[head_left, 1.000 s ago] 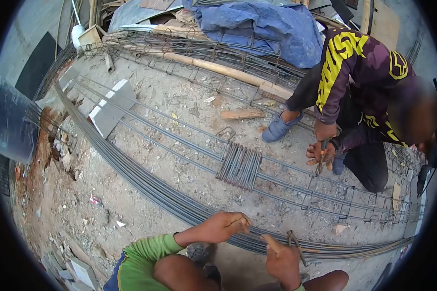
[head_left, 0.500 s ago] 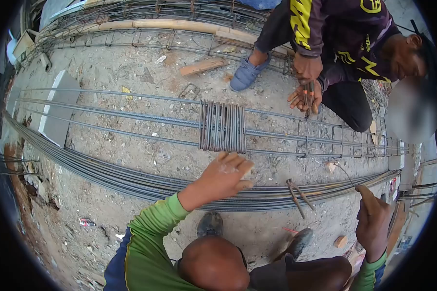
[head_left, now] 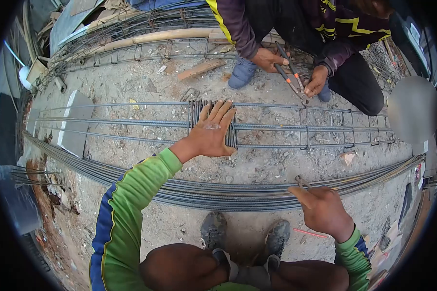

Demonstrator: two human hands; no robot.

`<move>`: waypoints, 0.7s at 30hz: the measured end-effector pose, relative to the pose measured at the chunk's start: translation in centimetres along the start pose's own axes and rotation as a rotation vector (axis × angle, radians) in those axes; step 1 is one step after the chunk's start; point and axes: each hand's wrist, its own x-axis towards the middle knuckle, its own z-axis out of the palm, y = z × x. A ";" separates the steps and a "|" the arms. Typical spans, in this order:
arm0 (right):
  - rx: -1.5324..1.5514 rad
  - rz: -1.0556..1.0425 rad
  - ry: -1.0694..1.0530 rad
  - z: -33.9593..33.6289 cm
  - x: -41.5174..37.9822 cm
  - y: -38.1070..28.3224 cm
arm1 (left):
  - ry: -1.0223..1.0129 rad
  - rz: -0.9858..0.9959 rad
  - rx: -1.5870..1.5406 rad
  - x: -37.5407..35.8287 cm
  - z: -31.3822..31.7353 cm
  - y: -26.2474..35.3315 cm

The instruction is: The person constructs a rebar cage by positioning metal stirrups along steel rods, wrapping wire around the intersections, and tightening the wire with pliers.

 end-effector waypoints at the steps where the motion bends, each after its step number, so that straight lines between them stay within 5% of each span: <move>1: 0.039 0.007 -0.013 0.4 0.3 0.1 | 0.013 -0.012 -0.034 0.1 0.0 0.0; 8: 0.159 -0.034 -0.283 2.1 2.4 -1.3 | -0.183 0.111 0.049 1.5 0.7 1.9; 10: 0.213 -0.150 -0.289 3.1 2.2 -1.3 | 0.110 0.169 0.037 0.6 2.2 3.4; 14: 0.254 -0.094 -0.297 2.7 2.0 -1.4 | 0.039 -0.126 0.111 -0.7 1.4 3.0; 21: 0.267 -0.099 -0.301 3.5 2.2 -1.9 | 0.015 -0.160 0.034 -1.1 0.9 1.8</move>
